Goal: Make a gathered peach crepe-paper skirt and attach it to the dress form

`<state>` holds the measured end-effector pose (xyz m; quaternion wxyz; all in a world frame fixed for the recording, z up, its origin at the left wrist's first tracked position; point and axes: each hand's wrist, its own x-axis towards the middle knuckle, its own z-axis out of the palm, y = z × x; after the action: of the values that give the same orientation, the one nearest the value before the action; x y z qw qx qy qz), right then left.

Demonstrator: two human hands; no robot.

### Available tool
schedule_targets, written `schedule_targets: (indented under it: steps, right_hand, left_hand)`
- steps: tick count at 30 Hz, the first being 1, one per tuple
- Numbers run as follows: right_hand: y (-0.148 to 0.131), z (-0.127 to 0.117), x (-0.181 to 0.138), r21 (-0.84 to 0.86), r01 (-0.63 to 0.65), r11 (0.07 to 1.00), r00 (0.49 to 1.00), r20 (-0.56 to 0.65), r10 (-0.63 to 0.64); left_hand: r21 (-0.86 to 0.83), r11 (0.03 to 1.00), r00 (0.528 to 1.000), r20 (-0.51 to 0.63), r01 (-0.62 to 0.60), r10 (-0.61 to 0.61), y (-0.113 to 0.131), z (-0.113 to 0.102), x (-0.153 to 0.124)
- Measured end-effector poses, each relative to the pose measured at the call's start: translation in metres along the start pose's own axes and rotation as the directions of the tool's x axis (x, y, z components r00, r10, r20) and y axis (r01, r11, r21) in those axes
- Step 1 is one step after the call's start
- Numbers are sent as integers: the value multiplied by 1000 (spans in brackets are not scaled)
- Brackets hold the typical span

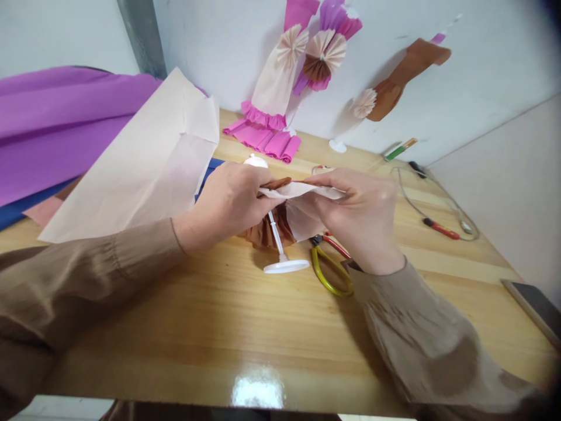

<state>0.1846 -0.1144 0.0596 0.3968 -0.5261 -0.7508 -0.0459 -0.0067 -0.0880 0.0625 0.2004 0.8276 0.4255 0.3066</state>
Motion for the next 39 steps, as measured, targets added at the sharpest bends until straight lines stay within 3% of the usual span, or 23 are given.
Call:
schedule_targets:
  steps: [8,12,21,24,28,29,31,35,39]
  right_hand:
    - [3,-2,3,23,-131,991,988,86,128]
    - [4,-1,3,42,-160,986,984,90,156]
    - [6,2,4,28,-120,992,990,80,117]
    - [3,0,4,97,-143,985,983,131,129]
    - [1,-7,5,107,-124,987,981,163,106]
    - [1,-9,4,91,-113,989,981,168,97]
    - [2,-14,1,79,-83,993,976,206,66]
    - [7,-22,-12,82,-43,996,962,272,19]
    - [12,-20,-24,38,-156,987,958,248,142]
  left_hand:
    - [70,995,998,-3,65,-65,3,-9,4]
    - [47,999,997,82,6,-10,2,-13,7]
    - [114,990,993,97,-80,69,-15,-16,15]
    - [143,976,983,112,-161,146,2,-36,6]
    - [166,974,981,-90,-155,172,48,-59,-28]
    - [119,978,980,-76,-172,182,57,-59,-37]
    - [-26,963,957,105,-268,269,65,-52,-51]
    - [-105,944,919,216,-314,330,56,-28,-61]
    - [-77,924,865,330,-374,378,48,-17,-65]
